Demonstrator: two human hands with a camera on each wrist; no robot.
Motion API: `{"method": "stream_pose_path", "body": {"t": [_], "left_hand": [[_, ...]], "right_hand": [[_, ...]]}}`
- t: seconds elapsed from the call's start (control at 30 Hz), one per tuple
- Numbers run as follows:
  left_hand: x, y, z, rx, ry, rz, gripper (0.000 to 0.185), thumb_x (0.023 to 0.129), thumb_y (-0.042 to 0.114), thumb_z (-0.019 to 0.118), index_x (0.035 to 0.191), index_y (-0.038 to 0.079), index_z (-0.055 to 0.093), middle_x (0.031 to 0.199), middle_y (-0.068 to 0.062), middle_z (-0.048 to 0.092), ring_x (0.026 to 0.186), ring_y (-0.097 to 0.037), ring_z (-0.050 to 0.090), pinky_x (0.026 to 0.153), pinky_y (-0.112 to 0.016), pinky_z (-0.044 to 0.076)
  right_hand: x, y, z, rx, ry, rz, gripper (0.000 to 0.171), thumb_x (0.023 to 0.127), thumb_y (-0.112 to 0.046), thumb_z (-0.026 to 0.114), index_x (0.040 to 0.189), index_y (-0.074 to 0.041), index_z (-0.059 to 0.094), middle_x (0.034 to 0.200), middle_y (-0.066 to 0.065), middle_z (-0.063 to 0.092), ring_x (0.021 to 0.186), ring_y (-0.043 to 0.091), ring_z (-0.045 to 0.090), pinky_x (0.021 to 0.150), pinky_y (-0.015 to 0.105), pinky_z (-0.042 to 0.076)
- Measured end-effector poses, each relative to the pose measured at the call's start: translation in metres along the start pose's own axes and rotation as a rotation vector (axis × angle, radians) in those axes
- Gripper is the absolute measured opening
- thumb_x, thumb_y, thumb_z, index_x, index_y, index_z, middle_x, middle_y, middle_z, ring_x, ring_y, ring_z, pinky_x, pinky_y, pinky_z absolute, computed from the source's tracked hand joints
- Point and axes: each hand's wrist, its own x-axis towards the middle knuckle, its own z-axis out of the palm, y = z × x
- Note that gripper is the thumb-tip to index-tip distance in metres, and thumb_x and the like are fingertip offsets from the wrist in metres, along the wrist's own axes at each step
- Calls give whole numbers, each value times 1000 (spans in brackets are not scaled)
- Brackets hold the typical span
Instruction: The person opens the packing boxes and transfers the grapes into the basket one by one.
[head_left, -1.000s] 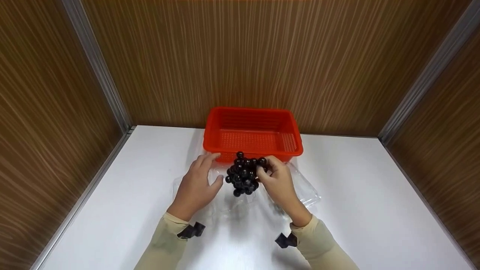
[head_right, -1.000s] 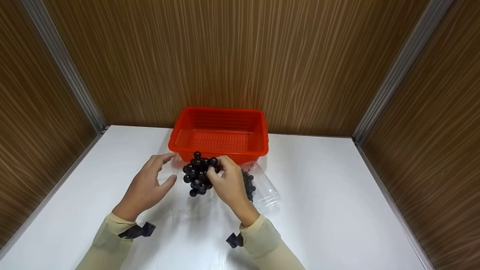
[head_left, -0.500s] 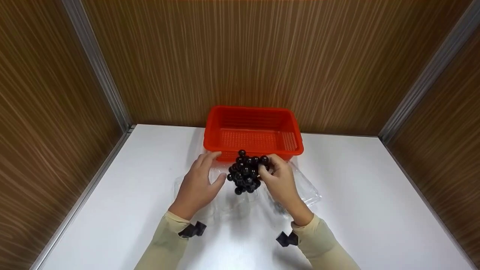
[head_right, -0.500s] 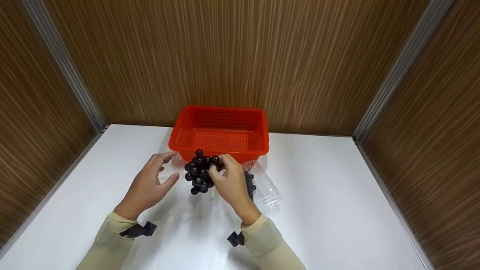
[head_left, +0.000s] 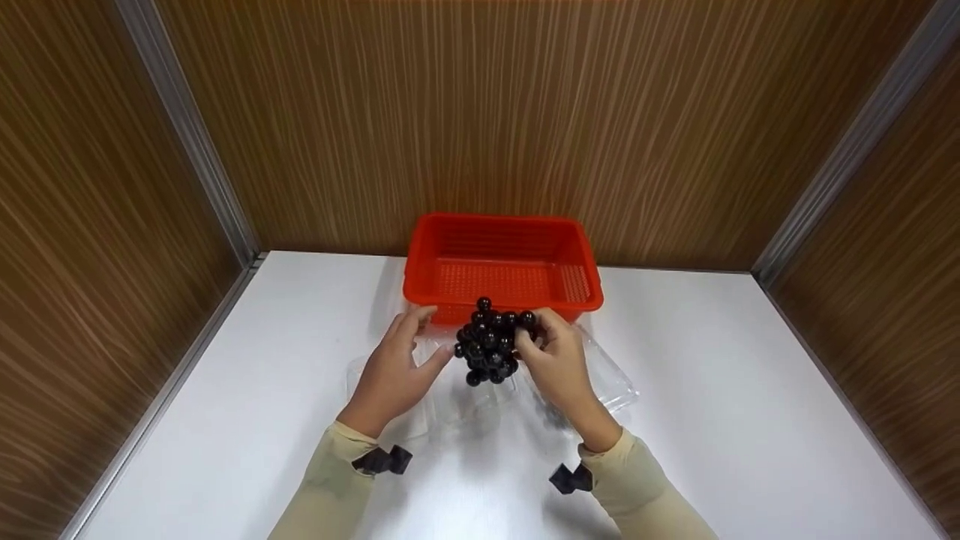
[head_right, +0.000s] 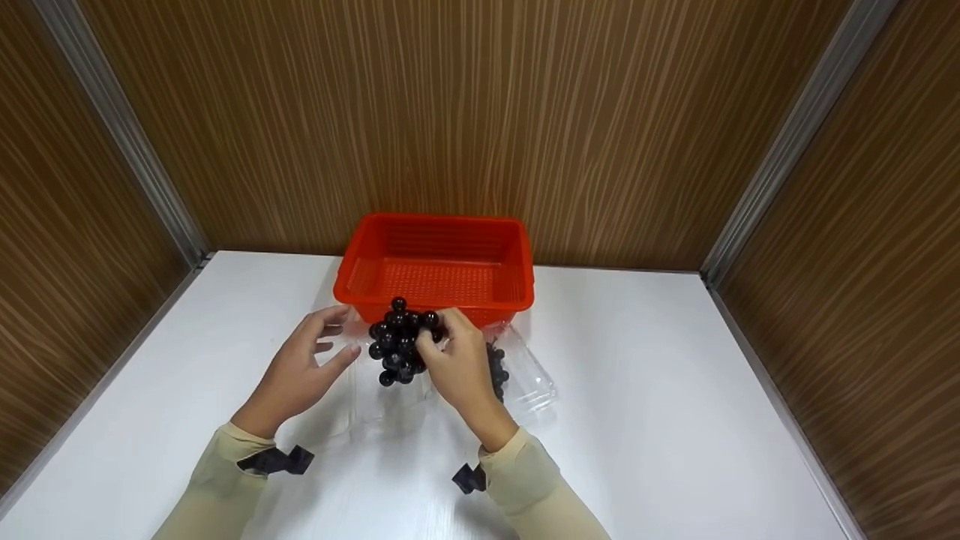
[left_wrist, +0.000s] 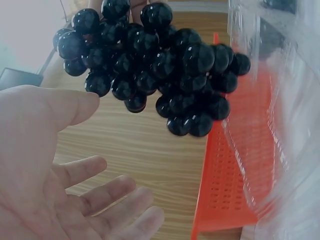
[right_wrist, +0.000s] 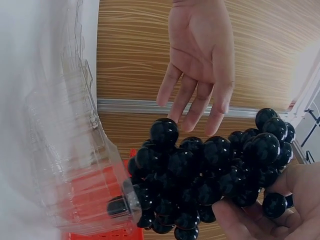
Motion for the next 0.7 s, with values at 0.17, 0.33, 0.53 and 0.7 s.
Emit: {"method": "stream_pose_path", "body": {"t": [0.17,0.33,0.53,0.7], "left_hand": [[0,-1,2,-88,-44,-42,59,98,40,70,149,21,48,144,-2,53,129,-24,55,108,-47,49],[4,-2,3,-147,-24,-65,61,99,43,69,151,22,45,143,-3,53,129,-26,55,107,-47,50],[7,0,5,-225,-7,-67,67,100,48,65,155,18,40,148,-8,50,131,-26,56,106,-44,52],[9,4,8,-261,5,-73,66,101,45,65,155,17,39,150,-9,49,131,-25,57,107,-45,51]], "right_hand": [[-3,2,5,56,-6,12,10,92,11,61,92,3,68,76,6,62,63,11,59,57,25,59],[4,-1,5,139,-46,95,7,95,8,59,95,6,66,84,10,66,69,13,67,62,33,63],[23,-9,1,238,-9,245,7,97,3,56,97,6,63,86,10,67,71,16,70,62,33,63],[40,-7,0,270,20,308,8,100,-2,57,96,0,63,84,5,63,70,12,62,61,29,60]]}}
